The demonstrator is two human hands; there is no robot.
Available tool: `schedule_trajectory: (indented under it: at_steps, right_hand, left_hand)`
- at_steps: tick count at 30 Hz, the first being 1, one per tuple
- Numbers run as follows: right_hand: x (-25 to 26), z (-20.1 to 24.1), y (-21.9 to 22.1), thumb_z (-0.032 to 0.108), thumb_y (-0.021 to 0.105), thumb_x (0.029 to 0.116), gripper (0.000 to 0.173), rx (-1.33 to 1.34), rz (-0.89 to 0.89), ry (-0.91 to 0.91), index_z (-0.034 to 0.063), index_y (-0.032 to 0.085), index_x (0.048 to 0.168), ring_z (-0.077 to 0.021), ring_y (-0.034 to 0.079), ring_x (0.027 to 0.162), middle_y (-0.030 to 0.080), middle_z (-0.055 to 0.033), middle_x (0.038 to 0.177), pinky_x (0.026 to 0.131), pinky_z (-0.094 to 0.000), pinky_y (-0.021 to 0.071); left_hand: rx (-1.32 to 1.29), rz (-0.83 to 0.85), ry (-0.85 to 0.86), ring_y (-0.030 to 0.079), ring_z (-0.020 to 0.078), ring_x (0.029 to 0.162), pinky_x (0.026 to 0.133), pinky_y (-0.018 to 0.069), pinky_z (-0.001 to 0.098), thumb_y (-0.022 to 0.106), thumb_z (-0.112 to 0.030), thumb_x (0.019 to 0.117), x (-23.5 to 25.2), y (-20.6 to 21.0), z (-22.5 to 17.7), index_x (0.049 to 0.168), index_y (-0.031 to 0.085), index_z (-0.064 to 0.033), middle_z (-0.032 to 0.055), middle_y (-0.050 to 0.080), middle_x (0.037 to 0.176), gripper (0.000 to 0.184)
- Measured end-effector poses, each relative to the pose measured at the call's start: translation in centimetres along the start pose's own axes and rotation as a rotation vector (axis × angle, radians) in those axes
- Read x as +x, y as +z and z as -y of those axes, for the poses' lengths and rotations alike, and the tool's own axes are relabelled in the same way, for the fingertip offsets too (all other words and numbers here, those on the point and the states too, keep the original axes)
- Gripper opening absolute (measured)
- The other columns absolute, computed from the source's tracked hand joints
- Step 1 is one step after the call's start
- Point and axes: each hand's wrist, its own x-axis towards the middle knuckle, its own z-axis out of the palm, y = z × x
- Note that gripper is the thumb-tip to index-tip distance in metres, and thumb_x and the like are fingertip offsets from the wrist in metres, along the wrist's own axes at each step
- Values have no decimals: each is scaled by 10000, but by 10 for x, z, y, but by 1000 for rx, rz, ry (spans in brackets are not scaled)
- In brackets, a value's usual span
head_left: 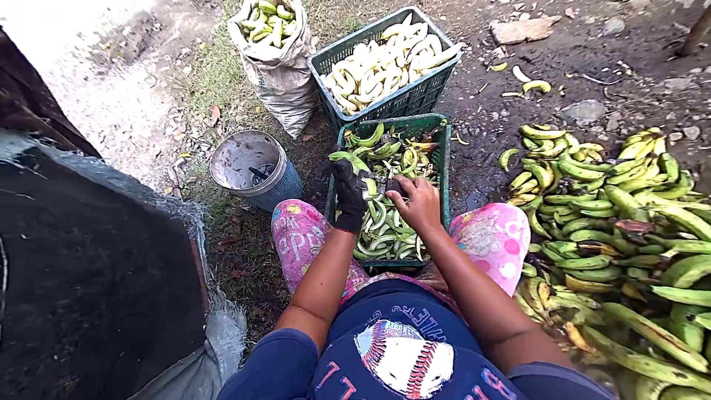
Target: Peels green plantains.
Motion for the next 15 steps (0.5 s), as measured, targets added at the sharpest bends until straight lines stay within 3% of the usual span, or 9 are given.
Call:
schedule_trajectory:
  at_steps: [2,4,7,10,12,13,15]
  right_hand:
    - [25,-13,-10,603,482,1005,560,-48,-22,-47,203,698,1333,-449,643,1044,668,-257,1119,937,-644,456]
    - [43,-22,-17,635,444,1007,574,-103,26,-60,237,690,1339,-432,638,1059,663,-244,1130,957,-637,439]
    - [47,-24,-18,658,454,1000,584,-146,103,-43,248,682,1347,-418,635,1085,664,-227,1164,939,-629,444]
    - [48,-33,-16,616,467,1024,557,-78,86,157,229,665,1372,-426,630,1122,667,-227,1194,938,-648,442]
    - [45,-35,-16,606,470,1029,553,-22,99,237,221,653,1381,-423,623,1134,662,-222,1198,941,-656,438]
    - [40,-31,-14,599,485,1027,550,7,119,234,215,650,1384,-421,622,1136,662,-219,1201,949,-656,437]
    - [20,-20,1,586,528,1014,529,49,130,189,218,663,1368,-407,626,1129,670,-204,1195,952,-652,445]
  left_hand:
    - [248,381,65,558,196,1237,1034,485,410,430,-176,1061,-13,-28,21,1455,470,-44,150,551,1395,418]
    - [363,649,-40,598,203,1194,975,521,454,507,-213,1055,-18,-57,29,1425,543,-128,111,602,1355,381]
    - [316,769,-224,624,177,1100,925,530,422,474,-258,1079,-8,-77,14,1369,580,-118,103,644,1263,338]
    - [294,966,-227,613,97,1098,966,516,318,491,-150,1057,-1,-75,13,1387,566,-89,67,641,1259,344]
    - [400,909,-142,611,166,1159,1003,508,394,473,-185,1070,0,-70,32,1397,568,-82,119,627,1309,356]
    - [396,777,-179,609,212,1184,1000,509,452,444,-248,1088,-2,-67,38,1422,551,-103,138,613,1346,380]
    - [184,463,-288,617,202,1100,889,539,469,392,-452,1081,-7,-48,39,1416,548,-192,87,624,1301,451]
